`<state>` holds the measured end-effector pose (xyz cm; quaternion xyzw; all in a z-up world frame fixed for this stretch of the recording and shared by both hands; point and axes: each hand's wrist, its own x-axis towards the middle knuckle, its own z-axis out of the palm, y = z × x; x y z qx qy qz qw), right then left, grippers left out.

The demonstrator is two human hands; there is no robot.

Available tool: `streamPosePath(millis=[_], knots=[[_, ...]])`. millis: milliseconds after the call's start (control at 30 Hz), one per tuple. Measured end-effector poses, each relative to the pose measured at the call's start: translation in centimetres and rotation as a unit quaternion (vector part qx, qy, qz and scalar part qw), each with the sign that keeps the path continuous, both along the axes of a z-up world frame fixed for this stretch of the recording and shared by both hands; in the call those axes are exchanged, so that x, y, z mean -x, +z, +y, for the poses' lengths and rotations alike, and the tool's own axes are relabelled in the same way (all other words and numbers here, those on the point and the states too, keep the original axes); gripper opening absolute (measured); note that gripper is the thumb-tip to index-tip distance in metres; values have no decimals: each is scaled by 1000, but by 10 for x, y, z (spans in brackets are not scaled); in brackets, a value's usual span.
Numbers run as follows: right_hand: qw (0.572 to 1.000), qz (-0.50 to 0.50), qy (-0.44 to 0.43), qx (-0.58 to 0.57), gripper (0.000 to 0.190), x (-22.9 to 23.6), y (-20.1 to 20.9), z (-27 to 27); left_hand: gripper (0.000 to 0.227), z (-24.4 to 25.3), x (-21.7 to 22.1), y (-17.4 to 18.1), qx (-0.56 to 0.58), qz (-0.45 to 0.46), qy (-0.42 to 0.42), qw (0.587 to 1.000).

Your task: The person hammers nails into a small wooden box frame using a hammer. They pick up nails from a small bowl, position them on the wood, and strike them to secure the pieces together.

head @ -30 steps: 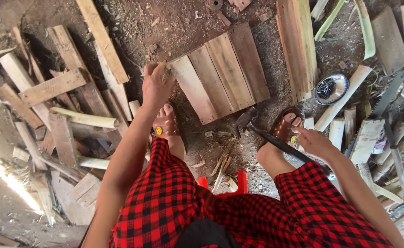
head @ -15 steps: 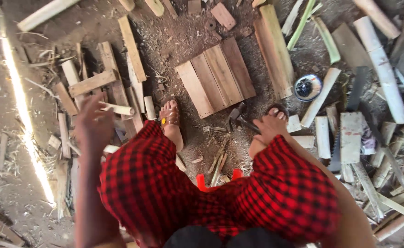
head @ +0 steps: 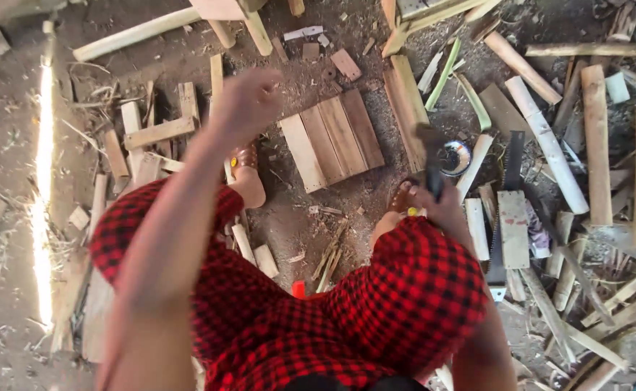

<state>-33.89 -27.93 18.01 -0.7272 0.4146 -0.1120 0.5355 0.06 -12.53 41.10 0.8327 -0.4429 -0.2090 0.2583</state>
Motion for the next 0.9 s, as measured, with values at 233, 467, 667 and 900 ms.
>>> streamPosePath(millis=[233, 467, 667, 900], knots=[[970, -162, -170, 57, 36, 54, -20, 11, 69, 21, -57, -387, -217, 157, 222, 937], [966, 199, -165, 21, 35, 86, -89, 34, 81, 16, -41, -360, -155, 350, 424, 821], [989, 59, -133, 34, 23, -22, -36, 31, 73, 1, -50, -353, -48, 450, 418, 788], [980, -148, -48, 124, 17, -79, 29, 9, 10, -25, -10, -216, 272, 415, 228, 837]])
